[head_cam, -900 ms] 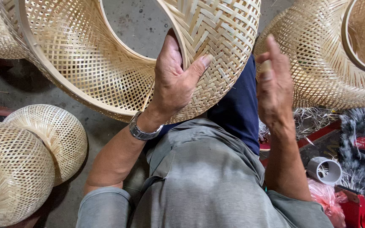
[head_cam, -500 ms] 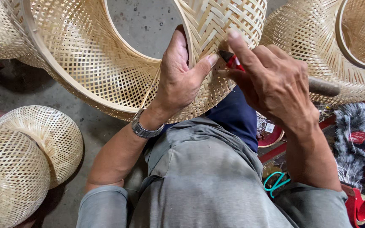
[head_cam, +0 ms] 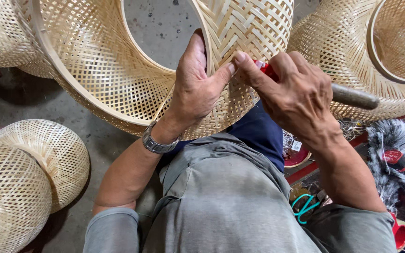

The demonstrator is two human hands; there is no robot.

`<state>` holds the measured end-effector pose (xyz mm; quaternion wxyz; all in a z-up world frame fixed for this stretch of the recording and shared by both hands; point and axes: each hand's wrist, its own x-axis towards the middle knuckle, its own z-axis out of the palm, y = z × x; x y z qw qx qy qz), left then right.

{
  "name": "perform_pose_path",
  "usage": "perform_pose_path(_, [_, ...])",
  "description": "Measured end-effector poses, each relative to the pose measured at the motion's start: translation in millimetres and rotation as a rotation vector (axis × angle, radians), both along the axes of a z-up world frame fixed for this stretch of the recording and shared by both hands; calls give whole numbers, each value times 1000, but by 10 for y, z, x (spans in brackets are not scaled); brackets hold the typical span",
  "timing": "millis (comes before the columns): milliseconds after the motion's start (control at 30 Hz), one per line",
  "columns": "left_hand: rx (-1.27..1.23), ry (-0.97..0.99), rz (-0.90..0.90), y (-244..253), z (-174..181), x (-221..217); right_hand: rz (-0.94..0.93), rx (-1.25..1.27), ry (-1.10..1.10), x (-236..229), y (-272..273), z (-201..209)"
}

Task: The person is finishing the rim of a woven bamboo basket. They use a red-handled tool to tuck and secure the loose ends of the bamboo strips along the top edge, rotating the basket to work around the circumference.

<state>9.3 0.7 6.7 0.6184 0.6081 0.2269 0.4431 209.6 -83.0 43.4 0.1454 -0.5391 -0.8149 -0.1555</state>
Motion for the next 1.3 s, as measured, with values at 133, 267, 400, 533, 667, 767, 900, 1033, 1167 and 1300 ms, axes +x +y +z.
perform_pose_path(133, [-30,-42,-54,28,37,-24,-46,235,82,177,138,-236])
perform_pose_path(267, [-84,-51,-88,6,48,-33,-198,185,581,555,228,-396])
perform_pose_path(400, [-32,-26,-85,11,72,-33,-234,-213,1141,830,290,-720])
perform_pose_path(533, [-105,-88,-117,-35,127,-53,-156,-440,1261,733,247,-930])
perform_pose_path(667, [-124,-69,-146,-41,89,-163,-83,-448,1296,533,255,-868])
perform_pose_path(767, [-159,122,-89,59,-90,-348,-9,-443,1366,419,237,-736])
perform_pose_path(900, [-163,407,33,384,-229,-510,38,-443,1412,341,226,-646])
perform_pose_path(1033, [-54,131,75,795,27,-457,10,-437,1454,284,166,-629])
perform_pose_path(1167, [-107,-1,110,1062,97,-298,-54,-416,1391,269,181,-622])
perform_pose_path(1300, [-138,-48,268,1107,-52,-60,-13,-421,1470,269,193,-623])
